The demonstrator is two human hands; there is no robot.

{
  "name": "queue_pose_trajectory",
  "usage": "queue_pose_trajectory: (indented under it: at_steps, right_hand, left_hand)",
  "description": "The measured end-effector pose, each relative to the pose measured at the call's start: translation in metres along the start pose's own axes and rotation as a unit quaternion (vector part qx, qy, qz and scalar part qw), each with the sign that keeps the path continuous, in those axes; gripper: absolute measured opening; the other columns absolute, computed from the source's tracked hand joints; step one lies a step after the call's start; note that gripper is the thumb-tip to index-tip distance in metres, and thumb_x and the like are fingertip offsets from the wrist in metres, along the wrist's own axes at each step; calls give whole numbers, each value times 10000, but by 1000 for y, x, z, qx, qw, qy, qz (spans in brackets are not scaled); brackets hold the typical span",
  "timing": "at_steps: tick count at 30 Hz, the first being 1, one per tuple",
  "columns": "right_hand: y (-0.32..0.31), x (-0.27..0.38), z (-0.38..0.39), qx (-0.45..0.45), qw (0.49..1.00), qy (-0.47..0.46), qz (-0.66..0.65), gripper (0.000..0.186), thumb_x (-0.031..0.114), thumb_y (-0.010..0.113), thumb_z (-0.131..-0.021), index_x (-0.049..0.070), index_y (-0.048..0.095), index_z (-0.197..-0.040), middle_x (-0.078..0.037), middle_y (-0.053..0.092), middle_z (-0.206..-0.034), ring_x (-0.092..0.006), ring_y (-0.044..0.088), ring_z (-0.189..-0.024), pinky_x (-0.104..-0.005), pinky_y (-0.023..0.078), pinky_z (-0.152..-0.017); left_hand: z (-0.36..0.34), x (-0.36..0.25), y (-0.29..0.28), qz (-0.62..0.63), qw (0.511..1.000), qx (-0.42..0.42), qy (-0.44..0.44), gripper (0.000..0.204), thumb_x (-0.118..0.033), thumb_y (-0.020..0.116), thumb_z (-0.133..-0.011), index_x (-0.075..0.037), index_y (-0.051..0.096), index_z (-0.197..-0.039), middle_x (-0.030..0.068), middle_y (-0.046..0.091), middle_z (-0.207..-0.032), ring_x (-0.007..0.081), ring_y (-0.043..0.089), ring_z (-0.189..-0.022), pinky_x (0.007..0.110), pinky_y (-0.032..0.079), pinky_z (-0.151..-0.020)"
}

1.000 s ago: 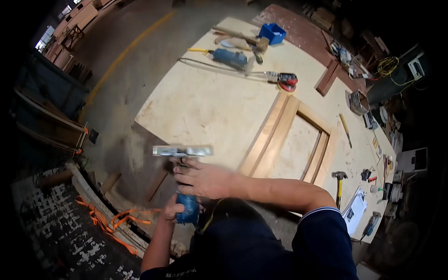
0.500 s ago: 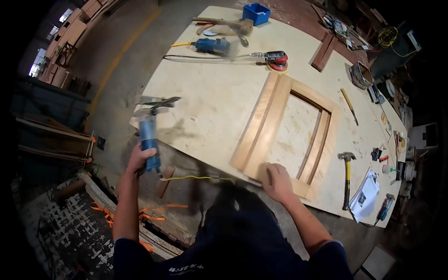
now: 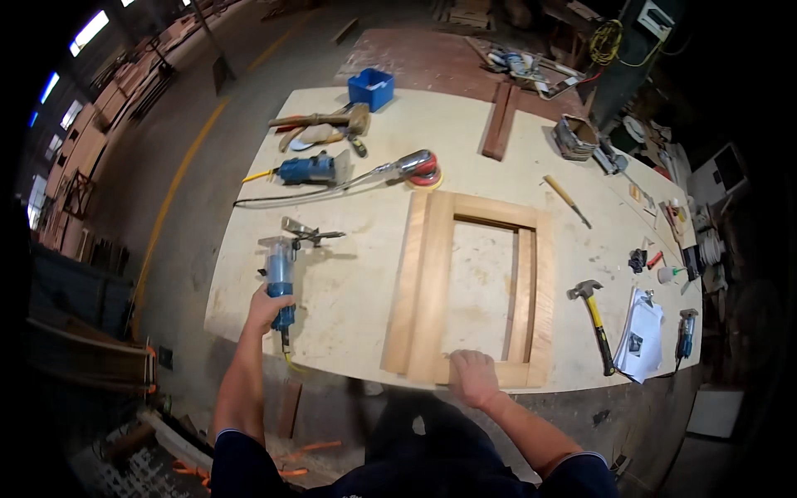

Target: The person uses a hand router to shape the inner edges of a rectangular wooden frame on a workbench.

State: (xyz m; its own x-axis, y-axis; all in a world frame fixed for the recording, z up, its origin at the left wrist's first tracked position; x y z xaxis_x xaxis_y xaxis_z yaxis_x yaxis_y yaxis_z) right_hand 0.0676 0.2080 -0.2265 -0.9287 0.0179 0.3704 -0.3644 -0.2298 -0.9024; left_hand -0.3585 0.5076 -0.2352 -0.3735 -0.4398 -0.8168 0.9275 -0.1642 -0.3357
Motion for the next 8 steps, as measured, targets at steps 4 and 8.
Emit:
queue_pose_trajectory:
  at_steps: [4,8]
  right_hand:
    - [13,-2,-4,32,999,12,29,751,309,841,-765,102,534,-1419,-126,589,-1359,-353,526,-1319,-514,410,-1099]
    - [23,2,-10,62,997,39,8,685,298,755,-851,95,516,-1460,-119,570,-1441,-386,500,-1346,-565,344,-1153]
  left_hand:
    - [-5,-2,-14,-51,998,-19,26,523,-202,897,-706,23,705,-1138,141,755,-1005,235,739,-851,391,601,-758]
    - [29,-8,-57,-193,965,-131,117,719,-426,873,-716,18,698,-1253,236,747,-1107,374,706,-1092,463,512,-1027]
Point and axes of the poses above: each hand's wrist, its own z-axis away from the middle knuckle, its own y-axis out of the palm, x = y × z, the point moved 9 cm from there along -z, towards the middle knuckle
